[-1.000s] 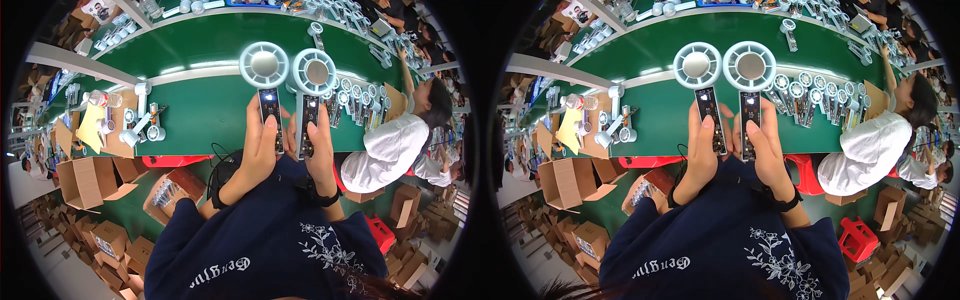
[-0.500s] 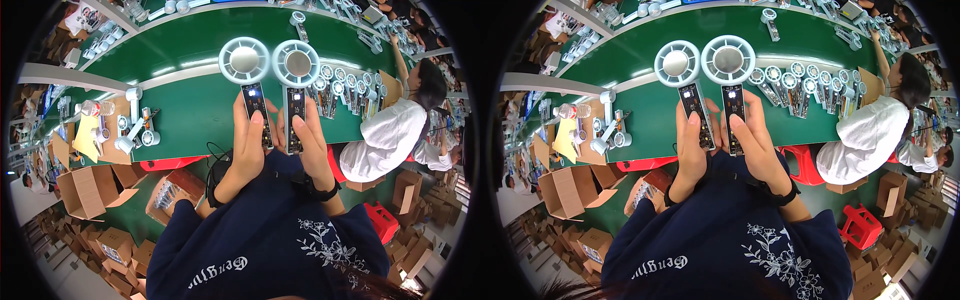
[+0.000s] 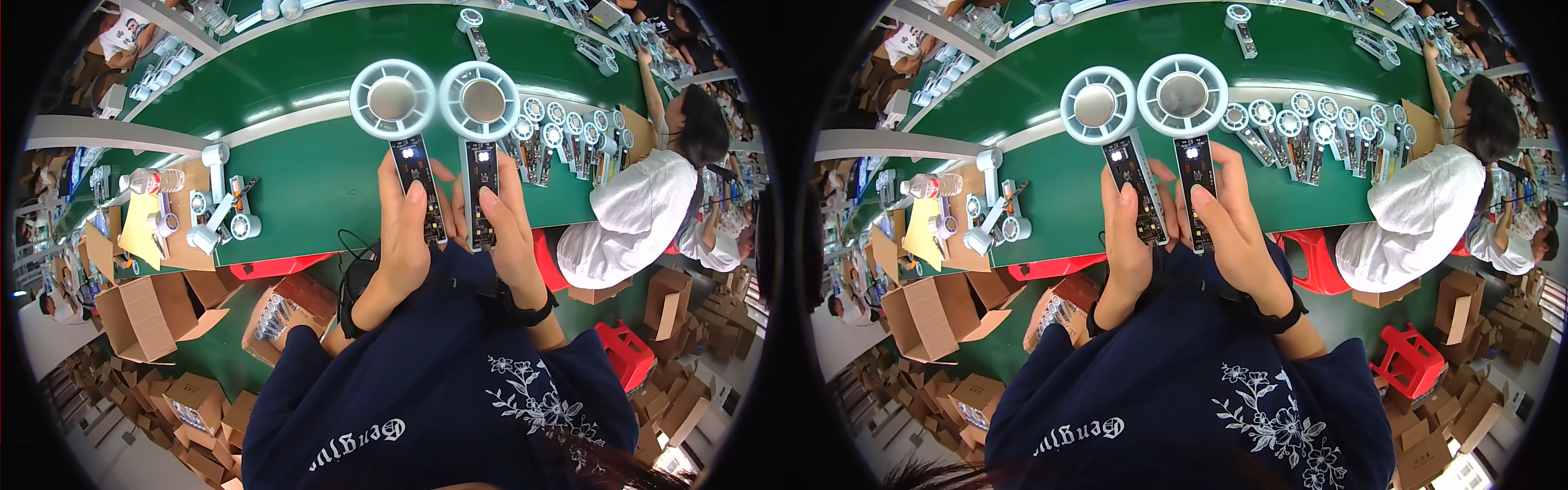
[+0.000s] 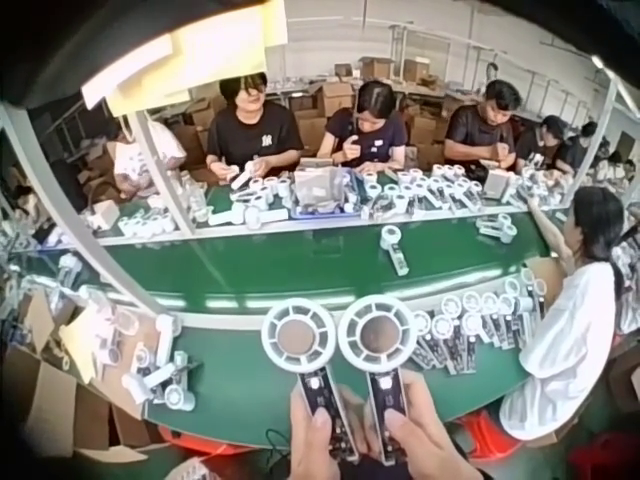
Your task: The person picks up handheld fans and circuit boards from an assembly line, fits the boards into the handles, and presses buttons to test the fans. After checking the fans, the person places them back onto the green assembly line.
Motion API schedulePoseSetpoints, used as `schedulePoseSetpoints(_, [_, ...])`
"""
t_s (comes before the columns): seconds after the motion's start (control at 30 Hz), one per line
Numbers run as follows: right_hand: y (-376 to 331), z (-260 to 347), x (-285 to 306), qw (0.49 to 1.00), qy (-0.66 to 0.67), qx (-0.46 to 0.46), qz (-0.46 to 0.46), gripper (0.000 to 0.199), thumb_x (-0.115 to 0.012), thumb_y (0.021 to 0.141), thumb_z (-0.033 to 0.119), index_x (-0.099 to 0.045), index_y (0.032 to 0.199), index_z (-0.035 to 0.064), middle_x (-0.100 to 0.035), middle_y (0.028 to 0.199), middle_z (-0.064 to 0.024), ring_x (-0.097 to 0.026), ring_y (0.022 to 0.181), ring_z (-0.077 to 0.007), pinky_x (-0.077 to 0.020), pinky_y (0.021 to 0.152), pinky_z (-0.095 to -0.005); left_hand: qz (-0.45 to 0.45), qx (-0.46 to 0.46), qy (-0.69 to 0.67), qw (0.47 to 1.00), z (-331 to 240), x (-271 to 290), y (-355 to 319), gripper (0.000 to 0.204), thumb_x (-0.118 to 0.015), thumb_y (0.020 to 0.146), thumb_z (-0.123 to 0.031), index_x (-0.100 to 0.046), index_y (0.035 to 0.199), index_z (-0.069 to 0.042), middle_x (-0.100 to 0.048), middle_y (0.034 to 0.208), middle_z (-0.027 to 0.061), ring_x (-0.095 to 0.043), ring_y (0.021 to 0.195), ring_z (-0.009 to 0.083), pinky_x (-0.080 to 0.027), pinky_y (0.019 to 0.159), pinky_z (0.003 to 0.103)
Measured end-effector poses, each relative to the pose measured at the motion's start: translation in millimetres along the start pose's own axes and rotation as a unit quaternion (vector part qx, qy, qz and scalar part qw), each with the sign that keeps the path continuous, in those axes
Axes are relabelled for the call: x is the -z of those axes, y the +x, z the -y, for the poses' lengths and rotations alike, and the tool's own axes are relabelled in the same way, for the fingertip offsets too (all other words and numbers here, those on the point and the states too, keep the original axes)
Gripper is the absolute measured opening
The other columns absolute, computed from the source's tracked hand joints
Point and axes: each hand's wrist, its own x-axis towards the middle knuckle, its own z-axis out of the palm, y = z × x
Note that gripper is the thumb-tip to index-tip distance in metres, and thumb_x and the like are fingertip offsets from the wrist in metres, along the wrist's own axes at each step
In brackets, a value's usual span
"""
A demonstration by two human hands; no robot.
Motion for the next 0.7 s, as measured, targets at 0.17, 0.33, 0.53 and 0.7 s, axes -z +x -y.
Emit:
schedulePoseSetpoints(0.17, [-1.7,-1.5,-0.6,1.000,-0.006,-0.008,-0.008,0.040,-0.037,0.095,0.017,-0.027,0.130,0.0018,-0.048,0.084,-0.0095,-0.048,0.059,-0.0128,-0.0363,0.044,-0.0221,-0.046,0.000,0.050,0.998,-5.5,-8.9,-0.8,0.037,-0.029,0.098,-0.034,-0.040,0.108,0.000,-0.048,0.062,0.0074,-0.044,0.046,0.0105,-0.035,0.039,0.021])
schedulePoseSetpoints(0.33, [0.2,-2.6,0.4,1.000,-0.007,-0.015,-0.006,0.040,-0.037,0.095,0.017,-0.027,0.130,0.0017,-0.049,0.085,-0.0094,-0.048,0.059,-0.0128,-0.0369,0.044,-0.0226,-0.050,-0.001,0.052,0.997,-4.0,-7.4,0.7,0.037,-0.030,0.098,-0.035,-0.040,0.107,0.000,-0.048,0.061,0.0073,-0.044,0.046,0.0108,-0.034,0.040,0.021])
schedulePoseSetpoints(0.53, [2.2,-0.9,-1.3,1.000,-0.001,0.007,-0.020,0.038,-0.037,0.095,0.018,-0.028,0.128,0.0018,-0.048,0.085,-0.0089,-0.049,0.060,-0.0132,-0.0393,0.047,-0.0245,0.017,0.007,0.006,1.000,5.0,6.6,5.0,0.047,-0.035,0.098,-0.030,-0.022,0.132,0.000,-0.050,0.103,0.0116,-0.051,0.055,0.0104,-0.039,0.042,0.021])
schedulePoseSetpoints(0.7, [7.7,-6.3,-0.2,0.999,0.046,0.008,0.020,0.033,-0.037,0.098,0.023,-0.030,0.124,0.0035,-0.048,0.078,-0.0059,-0.046,0.057,-0.0106,-0.0382,0.049,-0.0224,0.026,-0.020,-0.034,0.999,10.5,12.5,2.2,0.044,-0.032,0.099,-0.031,-0.027,0.129,0.000,-0.050,0.088,0.0106,-0.049,0.050,0.0125,-0.040,0.040,0.023])
